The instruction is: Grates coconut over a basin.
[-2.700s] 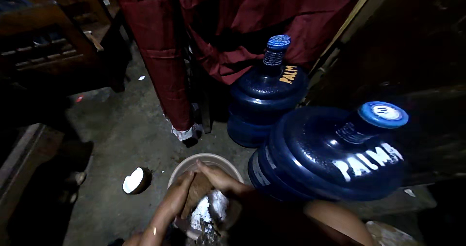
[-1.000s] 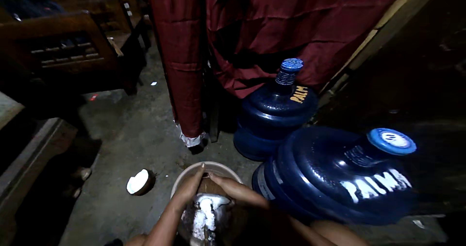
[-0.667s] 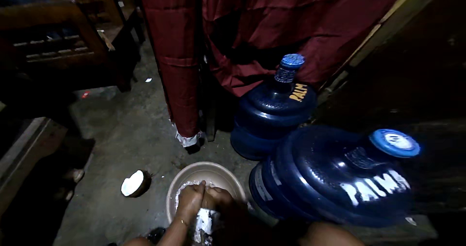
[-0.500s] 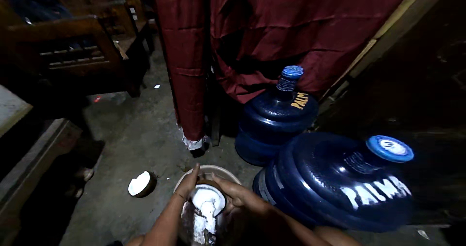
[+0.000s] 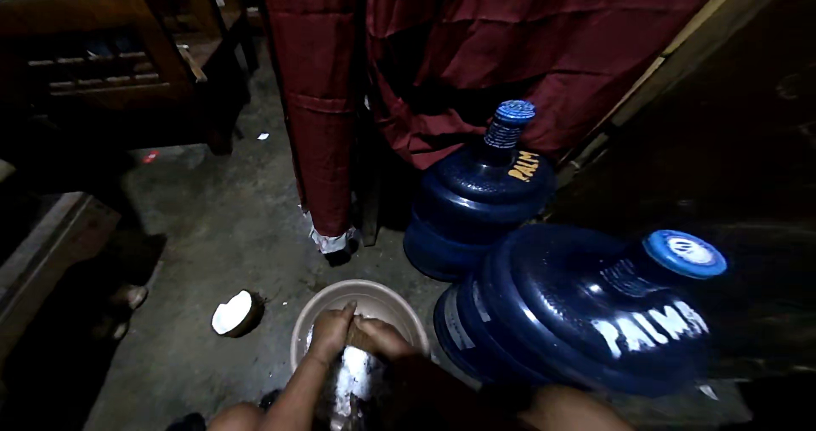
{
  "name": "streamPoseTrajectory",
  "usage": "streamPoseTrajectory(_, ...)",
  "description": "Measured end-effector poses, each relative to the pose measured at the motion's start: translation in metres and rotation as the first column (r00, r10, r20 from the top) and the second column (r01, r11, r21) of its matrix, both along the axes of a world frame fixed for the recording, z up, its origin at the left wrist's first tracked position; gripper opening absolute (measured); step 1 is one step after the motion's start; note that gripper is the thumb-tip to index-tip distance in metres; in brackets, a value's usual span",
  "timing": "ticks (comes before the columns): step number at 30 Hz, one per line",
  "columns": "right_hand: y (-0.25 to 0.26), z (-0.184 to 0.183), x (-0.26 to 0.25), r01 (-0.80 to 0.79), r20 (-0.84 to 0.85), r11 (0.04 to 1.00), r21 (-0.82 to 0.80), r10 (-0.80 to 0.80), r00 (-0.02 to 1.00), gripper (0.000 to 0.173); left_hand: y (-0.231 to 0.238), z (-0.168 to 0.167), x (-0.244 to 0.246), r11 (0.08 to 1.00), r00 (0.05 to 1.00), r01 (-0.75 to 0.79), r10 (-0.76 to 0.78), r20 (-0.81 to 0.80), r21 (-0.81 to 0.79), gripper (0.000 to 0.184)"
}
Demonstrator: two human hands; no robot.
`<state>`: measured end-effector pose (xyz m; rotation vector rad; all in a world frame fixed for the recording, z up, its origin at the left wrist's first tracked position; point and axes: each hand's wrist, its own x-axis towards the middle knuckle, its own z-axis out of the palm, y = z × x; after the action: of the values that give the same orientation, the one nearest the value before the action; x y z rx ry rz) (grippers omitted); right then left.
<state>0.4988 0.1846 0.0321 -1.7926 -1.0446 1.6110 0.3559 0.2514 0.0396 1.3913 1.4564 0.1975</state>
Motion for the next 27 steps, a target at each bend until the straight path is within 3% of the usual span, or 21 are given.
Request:
streamPoseTrajectory(2, 0.007, 0.026, 0.004, -0.042, -0.007, 0.999, -0.014, 0.042, 0.999, 0.059, 0.003, 0.011, -0.002, 0.999, 0.995, -0.026, 0.024, 0.099, 0.019, 0.059)
streamPoseTrajectory(4, 0.000, 0.055, 0.006, -0.041, -0.002, 0.998, 0.054, 0.041, 0.999, 0.056, -0.011, 0.043, -0.007, 0.994, 0.987, 0.021, -0.037, 0.158, 0.103, 0.057)
streamPoseTrajectory(6, -0.026, 0.079, 0.000, -0.081, 0.080, 0.983, 0.164, 0.069, 0.994, 0.054, -0.050, 0.066, -0.018, 0.954, 0.978, 0.056, -0.111, 0.176, 0.293, 0.053)
streamPoseTrajectory(7, -0.040, 0.086, -0.007, -0.075, 0.114, 0.977, 0.202, 0.052, 0.992, 0.049, -0.068, 0.064, -0.024, 0.912, 0.970, 0.017, -0.114, 0.214, 0.409, 0.048)
streamPoseTrajectory(9, -0.060, 0.056, -0.022, -0.013, 0.185, 0.965, 0.263, -0.038, 0.982, 0.045, -0.085, 0.038, -0.031, 0.877, 0.948, -0.069, -0.091, 0.305, 0.476, 0.035)
streamPoseTrajectory(12, -0.051, 0.006, -0.016, 0.017, 0.128, 0.978, 0.209, -0.044, 0.991, 0.050, -0.058, 0.017, -0.020, 0.977, 0.993, -0.017, -0.008, 0.118, 0.213, 0.029)
streamPoseTrajectory(15, -0.007, -0.011, 0.001, -0.003, -0.093, 0.998, 0.058, 0.009, 0.996, 0.052, -0.012, 0.001, -0.002, 1.000, 0.999, 0.001, -0.001, -0.033, 0.009, 0.050)
streamPoseTrajectory(17, 0.011, 0.007, 0.011, -0.091, -0.142, 0.984, -0.150, 0.070, 0.987, 0.073, 0.005, -0.007, -0.003, 0.994, 0.995, -0.067, 0.072, 0.062, -0.081, 0.062)
streamPoseTrajectory(20, 0.025, 0.054, 0.027, -0.105, -0.130, 0.947, -0.303, 0.068, 0.989, 0.085, 0.014, 0.039, -0.004, 0.986, 0.961, 0.006, 0.040, 0.272, -0.165, 0.065)
streamPoseTrajectory(21, 0.019, 0.074, 0.030, -0.163, -0.116, 0.955, -0.250, 0.137, 0.984, 0.081, 0.004, 0.059, -0.008, 0.987, 0.959, 0.070, -0.026, 0.282, -0.145, 0.065)
streamPoseTrajectory(23, -0.008, 0.095, 0.028, -0.299, -0.028, 0.954, 0.041, 0.300, 0.954, 0.061, -0.030, 0.084, -0.019, 0.993, 0.966, 0.110, -0.114, 0.231, 0.032, 0.060)
streamPoseTrajectory(25, -0.045, 0.072, 0.006, -0.232, 0.195, 0.922, 0.309, 0.178, 0.965, 0.050, -0.073, 0.068, -0.029, 0.946, 0.967, 0.003, -0.087, 0.241, 0.326, 0.044)
streamPoseTrajectory(27, -0.061, 0.040, -0.007, -0.229, 0.329, 0.920, 0.319, 0.119, 0.937, 0.054, -0.088, 0.031, -0.035, 0.896, 0.943, -0.093, -0.061, 0.326, 0.435, 0.032)
